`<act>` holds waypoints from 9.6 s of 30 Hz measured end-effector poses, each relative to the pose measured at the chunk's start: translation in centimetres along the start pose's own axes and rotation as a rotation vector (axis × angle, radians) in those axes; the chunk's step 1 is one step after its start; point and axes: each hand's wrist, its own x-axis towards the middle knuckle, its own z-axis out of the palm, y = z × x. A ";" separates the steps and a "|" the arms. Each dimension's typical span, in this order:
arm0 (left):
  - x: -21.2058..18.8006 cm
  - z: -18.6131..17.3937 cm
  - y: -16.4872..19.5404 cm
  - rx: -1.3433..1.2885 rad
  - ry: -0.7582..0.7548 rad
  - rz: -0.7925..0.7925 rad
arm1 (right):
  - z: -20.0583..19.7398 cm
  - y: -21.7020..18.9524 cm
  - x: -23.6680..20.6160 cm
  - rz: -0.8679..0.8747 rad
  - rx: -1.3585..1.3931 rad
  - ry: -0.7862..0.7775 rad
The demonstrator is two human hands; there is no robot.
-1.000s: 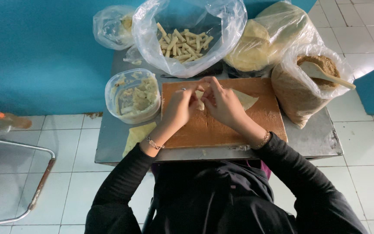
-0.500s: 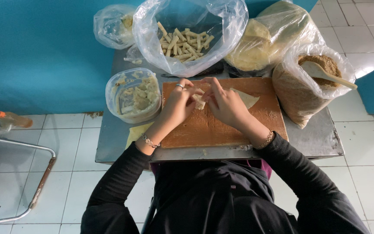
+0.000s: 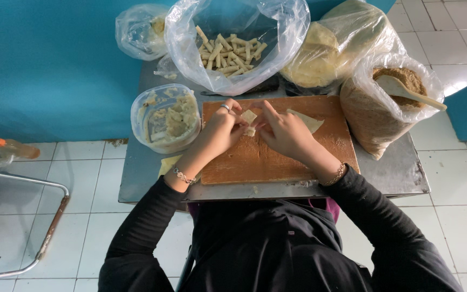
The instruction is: The person sits at a small metal table and folds triangular pastry wrappers, then uses a wooden spoon to scoop brown filling from a bag and place it onto the wrappers. They press and fold the filled wrappers into closed triangular pastries one at a time on a wooden board.
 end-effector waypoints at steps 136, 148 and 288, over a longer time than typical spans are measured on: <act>0.9 -0.1 1.1 0.495 0.188 0.127 | 2.5 1.9 1.2 -0.283 -0.663 0.257; 0.6 -0.4 1.5 0.523 0.136 0.117 | 3.1 2.0 1.2 -0.238 -0.672 0.226; 3.4 5.9 6.1 0.303 0.106 0.247 | -6.7 4.7 -5.5 -0.106 -0.230 -0.047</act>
